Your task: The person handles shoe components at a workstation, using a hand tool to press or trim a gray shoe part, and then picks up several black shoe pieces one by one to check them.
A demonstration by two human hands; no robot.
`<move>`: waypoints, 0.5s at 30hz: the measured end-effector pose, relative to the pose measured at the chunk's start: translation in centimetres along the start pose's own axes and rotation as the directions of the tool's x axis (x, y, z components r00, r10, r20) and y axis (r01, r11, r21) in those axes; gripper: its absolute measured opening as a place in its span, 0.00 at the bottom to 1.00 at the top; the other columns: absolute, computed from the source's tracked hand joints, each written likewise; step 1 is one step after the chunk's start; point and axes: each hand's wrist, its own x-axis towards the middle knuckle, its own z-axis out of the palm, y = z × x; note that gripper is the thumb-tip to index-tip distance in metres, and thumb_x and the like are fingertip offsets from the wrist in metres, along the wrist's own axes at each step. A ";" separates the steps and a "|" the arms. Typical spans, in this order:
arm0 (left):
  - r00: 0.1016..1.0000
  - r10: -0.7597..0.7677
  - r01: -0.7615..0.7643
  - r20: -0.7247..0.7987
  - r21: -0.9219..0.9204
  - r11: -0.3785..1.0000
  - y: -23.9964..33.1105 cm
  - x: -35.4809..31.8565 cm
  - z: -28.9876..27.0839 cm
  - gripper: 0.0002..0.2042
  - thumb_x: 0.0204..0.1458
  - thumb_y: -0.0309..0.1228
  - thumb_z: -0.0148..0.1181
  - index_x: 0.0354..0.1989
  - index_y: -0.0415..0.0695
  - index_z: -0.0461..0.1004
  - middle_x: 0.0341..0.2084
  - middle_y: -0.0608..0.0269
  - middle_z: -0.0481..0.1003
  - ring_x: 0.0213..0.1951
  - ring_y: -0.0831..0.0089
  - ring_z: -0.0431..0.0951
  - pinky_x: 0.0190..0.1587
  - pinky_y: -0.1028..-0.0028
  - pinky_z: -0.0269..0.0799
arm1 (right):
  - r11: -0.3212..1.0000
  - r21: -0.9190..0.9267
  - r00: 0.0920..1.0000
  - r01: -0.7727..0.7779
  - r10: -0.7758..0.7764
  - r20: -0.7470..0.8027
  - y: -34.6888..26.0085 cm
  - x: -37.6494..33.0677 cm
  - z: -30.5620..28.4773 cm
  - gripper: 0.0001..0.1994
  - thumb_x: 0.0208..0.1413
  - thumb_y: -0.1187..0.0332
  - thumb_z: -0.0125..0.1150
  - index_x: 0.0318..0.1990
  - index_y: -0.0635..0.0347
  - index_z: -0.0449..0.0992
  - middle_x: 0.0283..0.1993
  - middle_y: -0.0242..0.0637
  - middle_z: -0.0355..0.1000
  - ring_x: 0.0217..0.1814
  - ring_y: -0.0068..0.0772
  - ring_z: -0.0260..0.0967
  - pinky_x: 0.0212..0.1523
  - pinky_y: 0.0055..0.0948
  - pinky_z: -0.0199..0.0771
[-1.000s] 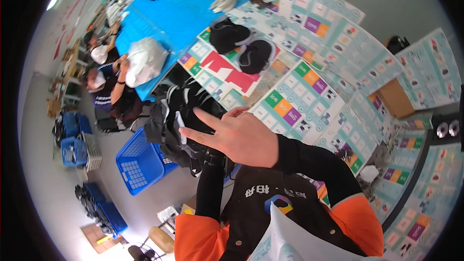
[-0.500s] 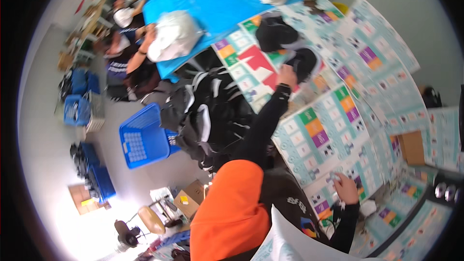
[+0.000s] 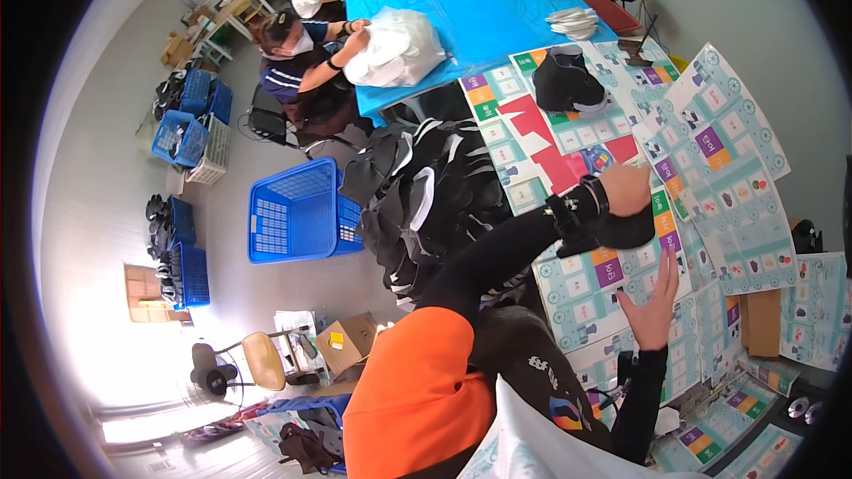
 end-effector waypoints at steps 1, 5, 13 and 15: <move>0.992 0.099 -0.098 0.079 -0.011 0.995 0.4 -1.1 0.6 0.16 0.55 0.35 0.55 0.42 0.32 0.72 0.28 0.37 0.77 0.39 0.45 0.80 0.40 0.54 0.75 | 0.997 0.024 0.996 0.079 -0.078 -0.046 -0.4 0.5 0.7 0.45 0.45 0.76 0.71 0.73 0.59 0.56 0.75 0.52 0.52 0.75 0.60 0.52 0.69 0.46 0.62; 0.957 0.069 -0.003 0.281 -0.230 0.973 2.4 -5.4 6.4 0.18 0.56 0.40 0.59 0.46 0.37 0.74 0.31 0.40 0.78 0.40 0.45 0.80 0.43 0.54 0.75 | 0.994 0.085 0.997 0.071 -0.069 -0.033 3.3 -1.6 4.1 0.41 0.47 0.83 0.60 0.73 0.55 0.58 0.69 0.51 0.63 0.67 0.63 0.62 0.62 0.47 0.68; 0.996 0.050 -0.022 0.071 -0.354 0.935 4.4 -18.9 17.4 0.27 0.51 0.44 0.68 0.57 0.42 0.75 0.51 0.45 0.74 0.53 0.47 0.74 0.56 0.58 0.71 | 0.912 0.211 0.936 -0.351 0.342 0.081 15.4 -11.6 11.9 0.30 0.56 0.80 0.54 0.69 0.56 0.63 0.57 0.60 0.71 0.57 0.65 0.70 0.54 0.50 0.71; 0.994 -0.011 0.043 0.106 -0.300 0.953 4.5 -20.3 19.2 0.25 0.51 0.40 0.68 0.58 0.45 0.76 0.50 0.47 0.75 0.52 0.48 0.75 0.56 0.58 0.71 | 0.906 0.222 0.931 -0.360 0.335 0.142 15.7 -13.3 12.6 0.28 0.57 0.79 0.54 0.68 0.57 0.64 0.58 0.59 0.71 0.58 0.64 0.69 0.56 0.49 0.70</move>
